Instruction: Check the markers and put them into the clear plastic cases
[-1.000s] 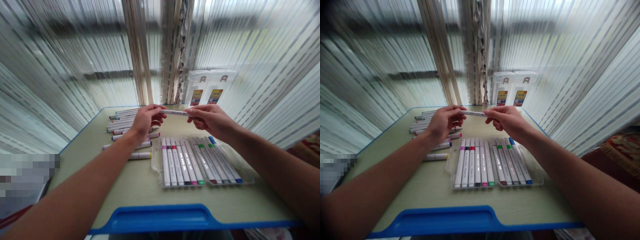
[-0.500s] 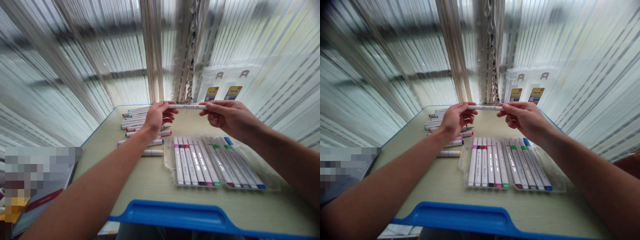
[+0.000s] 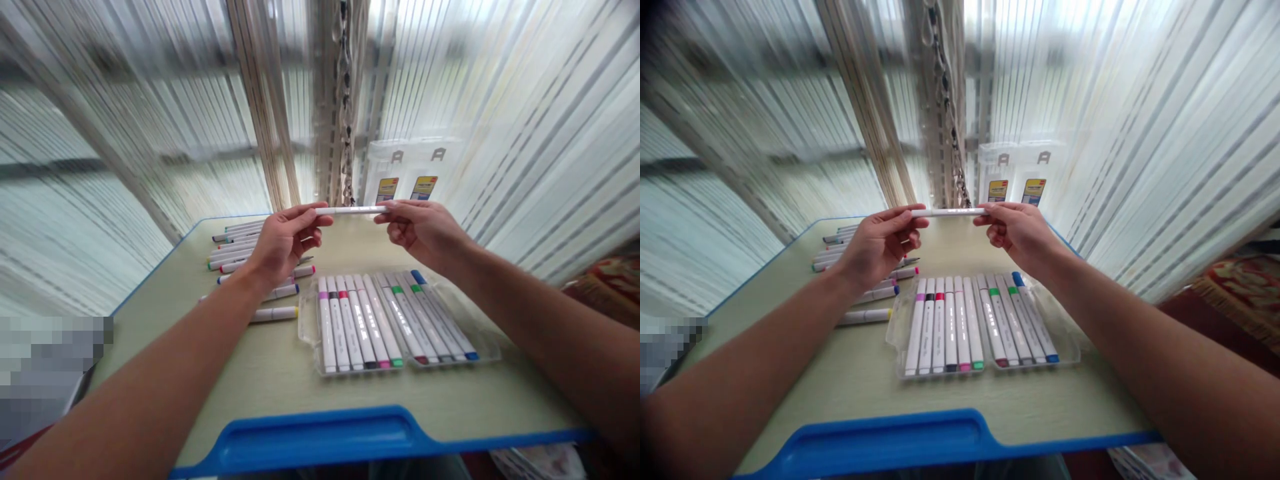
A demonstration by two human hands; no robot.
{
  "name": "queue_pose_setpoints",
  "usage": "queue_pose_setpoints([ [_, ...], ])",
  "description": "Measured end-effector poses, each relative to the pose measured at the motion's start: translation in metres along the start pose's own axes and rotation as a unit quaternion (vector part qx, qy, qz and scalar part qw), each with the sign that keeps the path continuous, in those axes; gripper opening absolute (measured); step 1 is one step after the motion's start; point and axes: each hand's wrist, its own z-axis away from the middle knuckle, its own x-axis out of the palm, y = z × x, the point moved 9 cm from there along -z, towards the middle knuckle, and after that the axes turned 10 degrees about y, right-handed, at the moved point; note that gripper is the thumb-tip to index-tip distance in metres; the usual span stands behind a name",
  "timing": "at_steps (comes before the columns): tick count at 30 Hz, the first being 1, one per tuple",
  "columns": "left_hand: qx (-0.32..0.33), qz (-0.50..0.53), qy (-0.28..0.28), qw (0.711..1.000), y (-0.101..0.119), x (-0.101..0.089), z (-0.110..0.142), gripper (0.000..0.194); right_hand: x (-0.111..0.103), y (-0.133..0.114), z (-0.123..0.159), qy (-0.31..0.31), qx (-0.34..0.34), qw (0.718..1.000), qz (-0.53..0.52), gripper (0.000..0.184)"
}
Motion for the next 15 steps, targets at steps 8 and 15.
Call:
queue_pose_setpoints([
  [8, -0.005, 0.019, -0.053, 0.998, 0.001, 0.009, 0.004, 0.022, 0.0, 0.003, -0.002, 0.005, 0.02, 1.0, -0.018, 0.015],
  [15, 0.016, -0.005, -0.036, 0.999, 0.004, 0.01, 0.006, 0.021, 0.001, 0.004, -0.003, 0.002, 0.017, 1.0, -0.02, 0.01],
])
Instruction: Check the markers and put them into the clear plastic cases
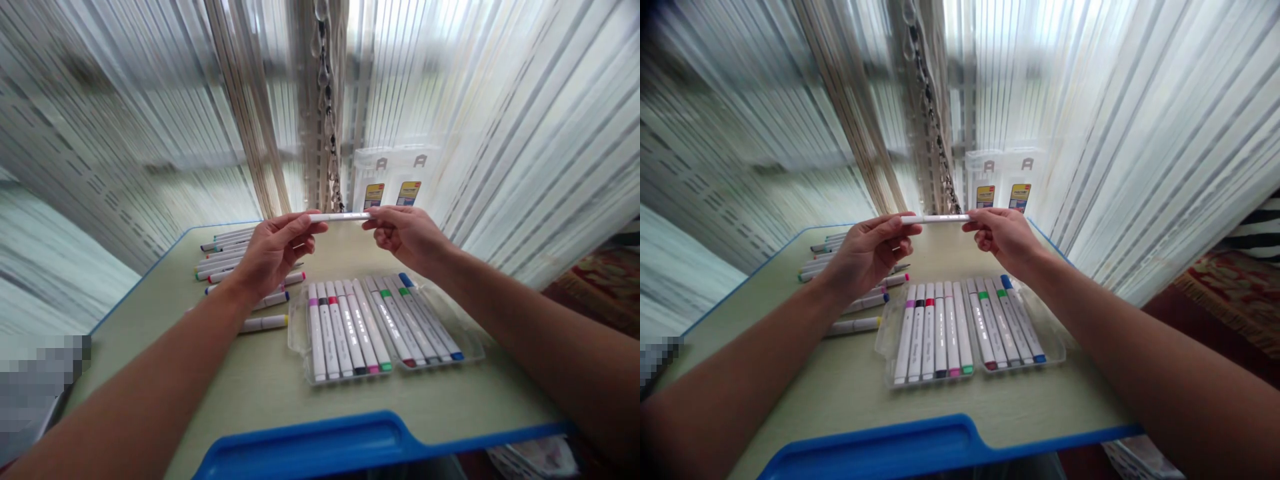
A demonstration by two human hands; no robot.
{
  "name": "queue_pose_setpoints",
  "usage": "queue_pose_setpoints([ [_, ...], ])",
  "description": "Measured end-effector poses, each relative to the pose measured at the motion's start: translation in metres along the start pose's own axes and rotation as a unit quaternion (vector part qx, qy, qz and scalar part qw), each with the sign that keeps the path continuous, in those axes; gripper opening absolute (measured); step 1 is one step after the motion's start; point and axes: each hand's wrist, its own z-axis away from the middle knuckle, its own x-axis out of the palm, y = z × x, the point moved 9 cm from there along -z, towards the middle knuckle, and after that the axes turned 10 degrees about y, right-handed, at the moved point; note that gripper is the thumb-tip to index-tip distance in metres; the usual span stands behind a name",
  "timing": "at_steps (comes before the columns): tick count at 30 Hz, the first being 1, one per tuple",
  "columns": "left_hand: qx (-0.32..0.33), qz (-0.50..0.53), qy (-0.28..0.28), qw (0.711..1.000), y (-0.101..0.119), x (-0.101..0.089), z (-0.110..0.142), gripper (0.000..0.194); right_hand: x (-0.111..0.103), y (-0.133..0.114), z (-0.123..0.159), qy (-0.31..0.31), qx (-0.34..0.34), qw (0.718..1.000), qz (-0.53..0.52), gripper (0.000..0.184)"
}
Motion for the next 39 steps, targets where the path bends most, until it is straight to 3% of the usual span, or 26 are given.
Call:
queue_pose_setpoints([
  [3, 0.009, -0.016, 0.04, 0.999, 0.001, -0.008, -0.003, 0.021, 0.004, -0.001, 0.003, -0.022, -0.016, 1.0, 0.005, 0.011],
  [8, 0.048, -0.034, 0.088, 0.994, 0.006, -0.017, -0.005, 0.021, 0.023, 0.003, 0.014, -0.125, -0.037, 0.989, 0.073, 0.026],
  [15, 0.104, -0.075, 0.073, 0.989, 0.013, -0.006, 0.001, 0.027, 0.04, 0.011, 0.034, -0.221, -0.045, 0.953, 0.203, 0.03],
  [21, 0.146, -0.085, 0.062, 0.984, 0.016, 0.001, 0.004, 0.045, 0.045, 0.015, 0.043, -0.255, -0.034, 0.938, 0.232, 0.039],
  [27, 0.184, -0.114, 0.041, 0.975, 0.022, 0.014, 0.014, 0.029, 0.048, 0.016, 0.043, -0.265, -0.044, 0.941, 0.207, 0.04],
  [39, 0.164, -0.124, -0.037, 0.978, 0.02, 0.04, 0.03, 0.02, 0.042, 0.002, 0.035, -0.229, -0.114, 0.952, 0.168, 0.03],
])
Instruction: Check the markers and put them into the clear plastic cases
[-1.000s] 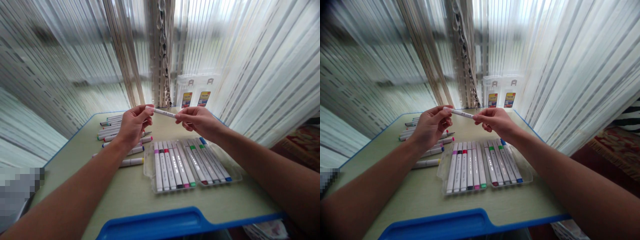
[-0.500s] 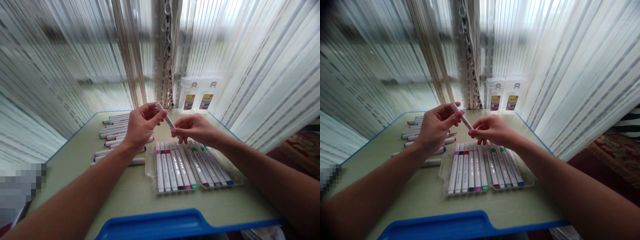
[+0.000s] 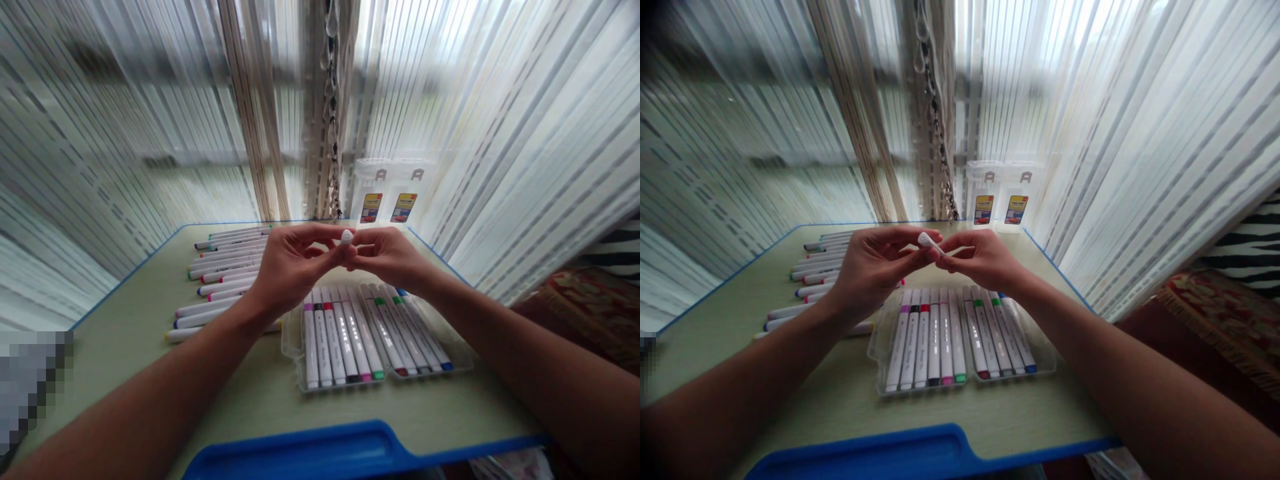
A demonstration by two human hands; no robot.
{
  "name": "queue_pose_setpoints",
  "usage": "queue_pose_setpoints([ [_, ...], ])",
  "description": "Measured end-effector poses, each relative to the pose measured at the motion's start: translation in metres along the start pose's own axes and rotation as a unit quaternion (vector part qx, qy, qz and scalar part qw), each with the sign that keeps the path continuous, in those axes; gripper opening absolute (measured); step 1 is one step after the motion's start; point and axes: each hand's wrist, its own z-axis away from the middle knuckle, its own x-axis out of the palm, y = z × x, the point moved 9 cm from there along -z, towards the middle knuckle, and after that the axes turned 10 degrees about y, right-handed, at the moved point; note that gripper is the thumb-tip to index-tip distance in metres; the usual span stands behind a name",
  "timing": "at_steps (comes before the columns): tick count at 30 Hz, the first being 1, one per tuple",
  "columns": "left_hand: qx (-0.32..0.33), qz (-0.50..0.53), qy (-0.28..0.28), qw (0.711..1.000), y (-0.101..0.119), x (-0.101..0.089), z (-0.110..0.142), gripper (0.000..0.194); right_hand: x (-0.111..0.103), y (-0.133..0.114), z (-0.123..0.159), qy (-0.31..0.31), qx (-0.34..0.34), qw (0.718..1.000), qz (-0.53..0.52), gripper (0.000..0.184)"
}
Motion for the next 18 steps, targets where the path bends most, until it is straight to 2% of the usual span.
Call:
queue_pose_setpoints([
  [6, 0.009, -0.023, -0.036, 0.999, 0.004, 0.007, 0.004, 0.021, 0.001, -0.008, -0.001, 0.001, -0.003, 0.998, -0.055, 0.037],
  [18, 0.012, -0.032, -0.041, 0.999, 0.007, 0.009, 0.006, 0.021, 0.002, -0.012, -0.001, -0.001, -0.022, 0.998, -0.056, 0.039],
])
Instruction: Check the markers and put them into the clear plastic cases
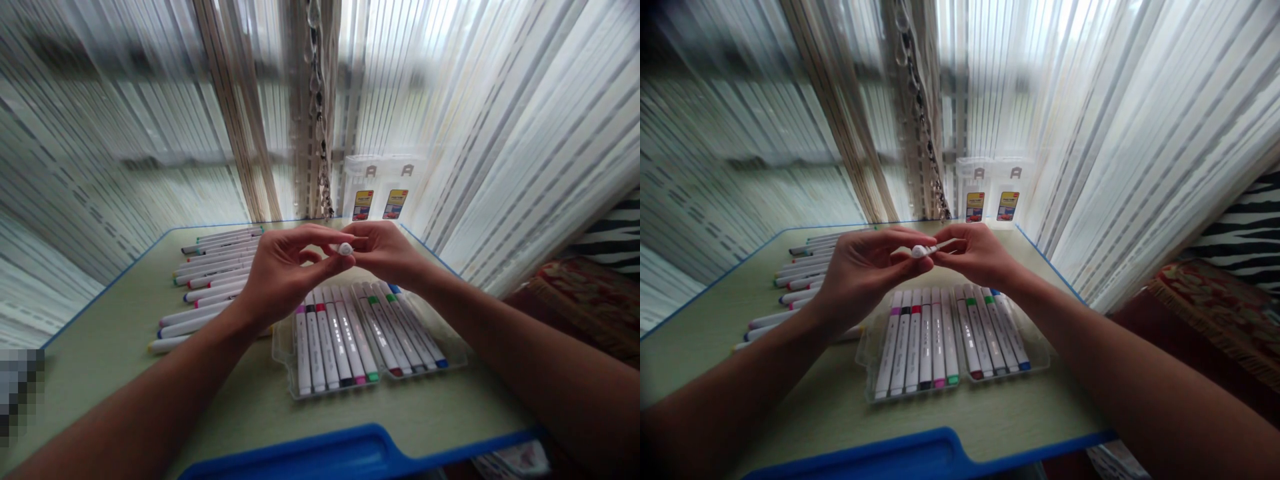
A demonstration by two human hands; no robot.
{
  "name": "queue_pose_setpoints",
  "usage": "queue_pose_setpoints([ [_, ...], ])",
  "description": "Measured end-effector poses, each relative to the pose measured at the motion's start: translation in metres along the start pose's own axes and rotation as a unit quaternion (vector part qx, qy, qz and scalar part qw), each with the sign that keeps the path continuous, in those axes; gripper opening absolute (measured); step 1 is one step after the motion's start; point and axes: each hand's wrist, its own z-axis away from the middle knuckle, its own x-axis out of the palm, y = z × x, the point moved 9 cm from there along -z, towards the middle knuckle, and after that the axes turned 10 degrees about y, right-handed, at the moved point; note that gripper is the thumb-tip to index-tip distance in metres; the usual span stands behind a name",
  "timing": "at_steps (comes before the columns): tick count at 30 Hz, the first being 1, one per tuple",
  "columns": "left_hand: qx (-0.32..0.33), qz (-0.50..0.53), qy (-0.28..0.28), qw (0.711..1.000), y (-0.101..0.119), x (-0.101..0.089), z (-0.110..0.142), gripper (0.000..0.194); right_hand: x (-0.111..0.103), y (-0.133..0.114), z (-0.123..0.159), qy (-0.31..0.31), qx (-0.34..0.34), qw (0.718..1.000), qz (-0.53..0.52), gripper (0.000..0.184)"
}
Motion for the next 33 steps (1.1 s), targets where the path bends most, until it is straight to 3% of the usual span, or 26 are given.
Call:
queue_pose_setpoints([
  [33, 0.015, -0.013, -0.006, 1.0, -0.001, 0.0, 0.0, 0.021, -0.017, 0.008, -0.007, 0.028, -0.023, 0.994, 0.1, 0.03],
])
